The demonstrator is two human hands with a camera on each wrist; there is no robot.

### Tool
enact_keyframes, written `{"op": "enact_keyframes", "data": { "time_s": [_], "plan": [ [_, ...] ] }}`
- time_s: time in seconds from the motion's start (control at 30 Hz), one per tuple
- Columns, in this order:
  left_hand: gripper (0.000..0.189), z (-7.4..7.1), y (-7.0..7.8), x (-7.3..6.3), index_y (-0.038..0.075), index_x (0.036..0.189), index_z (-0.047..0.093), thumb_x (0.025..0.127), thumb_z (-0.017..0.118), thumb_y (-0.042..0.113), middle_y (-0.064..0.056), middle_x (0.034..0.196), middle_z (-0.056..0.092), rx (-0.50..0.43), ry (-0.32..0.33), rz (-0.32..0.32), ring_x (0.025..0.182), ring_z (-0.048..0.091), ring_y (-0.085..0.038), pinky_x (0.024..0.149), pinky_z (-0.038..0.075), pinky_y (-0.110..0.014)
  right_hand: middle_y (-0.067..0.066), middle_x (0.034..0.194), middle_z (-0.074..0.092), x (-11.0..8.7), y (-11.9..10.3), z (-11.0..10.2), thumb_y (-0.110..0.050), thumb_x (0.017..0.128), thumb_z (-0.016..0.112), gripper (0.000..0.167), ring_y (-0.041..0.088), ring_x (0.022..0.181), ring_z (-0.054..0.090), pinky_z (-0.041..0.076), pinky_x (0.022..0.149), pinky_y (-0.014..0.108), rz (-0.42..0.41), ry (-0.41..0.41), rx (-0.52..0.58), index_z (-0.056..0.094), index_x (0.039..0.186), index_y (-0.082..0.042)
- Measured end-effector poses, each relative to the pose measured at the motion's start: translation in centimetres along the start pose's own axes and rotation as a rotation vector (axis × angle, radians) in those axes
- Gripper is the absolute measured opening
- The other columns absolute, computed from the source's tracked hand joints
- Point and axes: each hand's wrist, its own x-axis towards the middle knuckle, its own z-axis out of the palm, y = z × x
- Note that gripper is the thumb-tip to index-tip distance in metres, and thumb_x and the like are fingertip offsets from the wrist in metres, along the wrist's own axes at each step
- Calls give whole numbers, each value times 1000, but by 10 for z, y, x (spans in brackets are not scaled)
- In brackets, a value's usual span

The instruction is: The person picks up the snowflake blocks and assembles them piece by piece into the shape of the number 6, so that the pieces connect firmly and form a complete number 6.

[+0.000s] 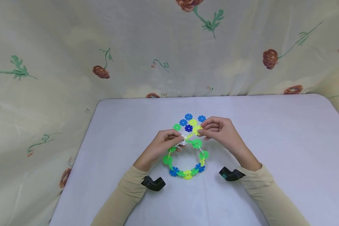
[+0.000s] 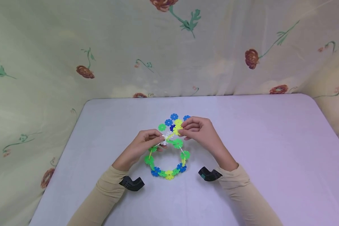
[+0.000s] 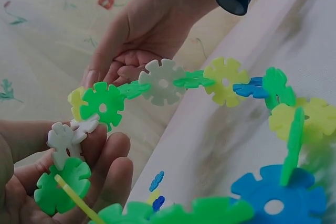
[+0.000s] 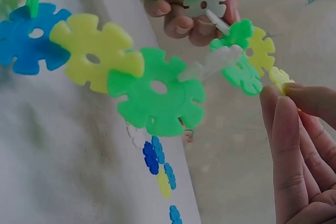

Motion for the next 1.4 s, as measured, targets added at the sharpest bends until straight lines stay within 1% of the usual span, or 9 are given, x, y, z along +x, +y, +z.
{"op": "enact_keyframes", "data": {
  "time_s": [0.17,0.37,0.53,0.67,0.77,0.83,0.97,1.2,1.4],
  "plan": [
    [22,0,1,-1,-3,110,67,106,59,17,-31,112,72,16,9,13,94,75,-17,84,63,-34,0,90,80,-2,-3,4,-13,93,79,26,21,86,80,64,73,33,-8,4,5,69,111,3],
    [20,2,1,-2,-2,107,68,105,62,17,-24,105,75,41,47,28,95,75,-25,84,63,-35,2,91,80,-3,-4,6,-12,92,79,26,20,85,80,65,75,37,-3,-1,-18,71,112,3],
    [20,3,1,-2,-1,106,69,105,62,19,-20,103,76,46,64,26,94,75,-24,88,63,-42,7,92,80,-5,-5,8,-12,92,79,25,13,81,79,65,75,37,-27,4,-38,72,110,3],
    [20,4,0,-1,-1,105,69,105,62,18,-20,102,77,50,65,27,97,75,-31,89,62,-47,9,92,80,-5,-4,8,-11,93,78,24,16,82,79,65,74,36,-42,24,-44,71,110,4],
    [20,4,0,0,-1,105,69,105,62,18,-20,101,77,53,62,25,97,75,-31,89,62,-46,9,92,80,-5,-3,7,-11,93,78,24,22,84,80,65,73,36,-39,28,-47,71,110,4],
    [20,4,0,-1,-1,105,69,105,62,18,-19,101,77,54,60,24,95,76,-27,89,62,-46,7,91,80,-5,-3,7,-12,93,78,24,26,86,80,64,74,35,-24,25,-43,71,110,3],
    [20,3,-1,-1,-1,105,69,105,62,18,-18,100,77,55,54,29,92,76,-20,89,62,-44,2,91,79,-4,-3,5,-14,94,78,25,25,87,80,64,75,34,0,10,-40,70,112,2],
    [22,4,-1,-1,-1,107,68,105,62,20,-25,105,76,58,42,36,100,75,-35,89,62,-40,-1,90,79,-2,1,3,-14,94,77,26,19,84,79,64,77,34,8,-21,-25,70,113,3],
    [20,5,0,-1,-2,106,68,104,63,17,-22,102,76,50,44,41,91,76,-19,88,62,-36,-3,89,80,-2,2,4,-14,93,78,24,16,82,79,64,75,33,15,-53,-6,70,109,4]
  ]
}}
